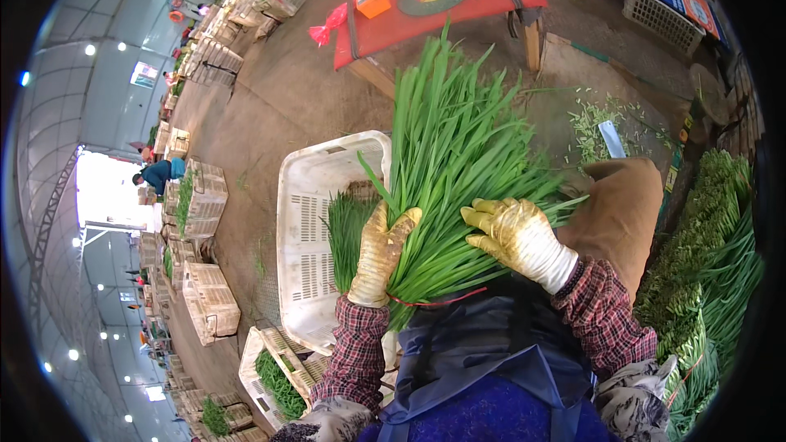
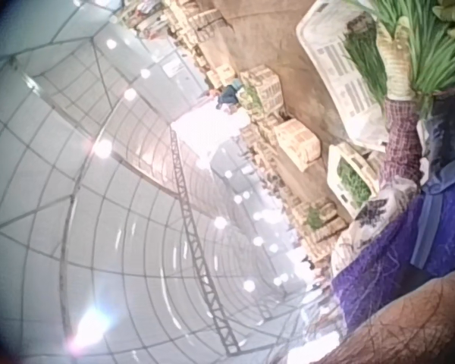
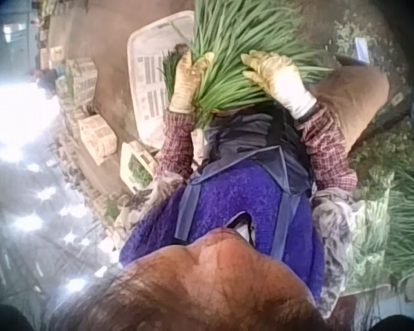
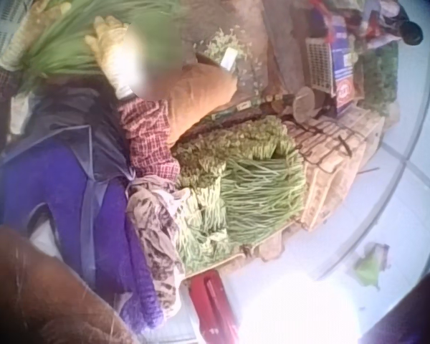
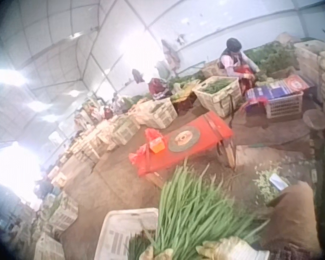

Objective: The person trims the ends of green onion bundles using a cleaver on a wooden board, then places the trimmed bundles into a white plastic basket. The person repeats this process for multiple bundles.

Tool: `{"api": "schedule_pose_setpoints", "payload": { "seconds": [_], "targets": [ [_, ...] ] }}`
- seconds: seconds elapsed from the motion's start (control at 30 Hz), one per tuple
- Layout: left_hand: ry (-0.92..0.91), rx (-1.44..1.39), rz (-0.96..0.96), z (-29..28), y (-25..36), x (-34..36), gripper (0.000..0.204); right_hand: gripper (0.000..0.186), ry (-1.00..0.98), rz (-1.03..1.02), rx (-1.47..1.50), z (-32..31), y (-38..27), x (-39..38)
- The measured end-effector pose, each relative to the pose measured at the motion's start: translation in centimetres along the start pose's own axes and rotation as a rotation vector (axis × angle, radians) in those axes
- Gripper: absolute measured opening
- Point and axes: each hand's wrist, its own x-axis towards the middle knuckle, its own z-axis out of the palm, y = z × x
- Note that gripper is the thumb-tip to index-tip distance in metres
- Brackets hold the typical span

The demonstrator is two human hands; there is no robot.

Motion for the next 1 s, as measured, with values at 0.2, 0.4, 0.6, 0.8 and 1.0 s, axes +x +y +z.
{"api": "schedule_pose_setpoints", "payload": {
  "seconds": [0.2, 0.4, 0.6, 0.8, 1.0],
  "targets": [
    [0.023, 0.131, 0.066, 0.5, 0.2, 0.1, 0.041, 0.040, -0.037, 0.443, 0.576, -0.8, 0.5, 2.5],
    [0.103, 0.439, 0.147, 1.4, -0.2, -0.2, 0.046, 0.052, -0.152, 0.560, 0.550, 0.4, 1.1, 4.9],
    [0.094, 0.308, 0.160, 1.0, -0.6, 0.2, 0.050, 0.019, 0.011, 0.764, 1.093, 3.3, 1.6, 3.3],
    [0.074, 0.271, 0.118, 1.0, -0.7, 0.2, 0.050, 0.016, 0.162, 0.703, 1.271, 3.3, 1.0, 2.2],
    [0.066, 0.326, 0.060, 0.9, -0.2, 0.0, 0.054, 0.014, 0.155, 0.737, 1.400, 2.8, 1.2, 2.0]
  ]
}}
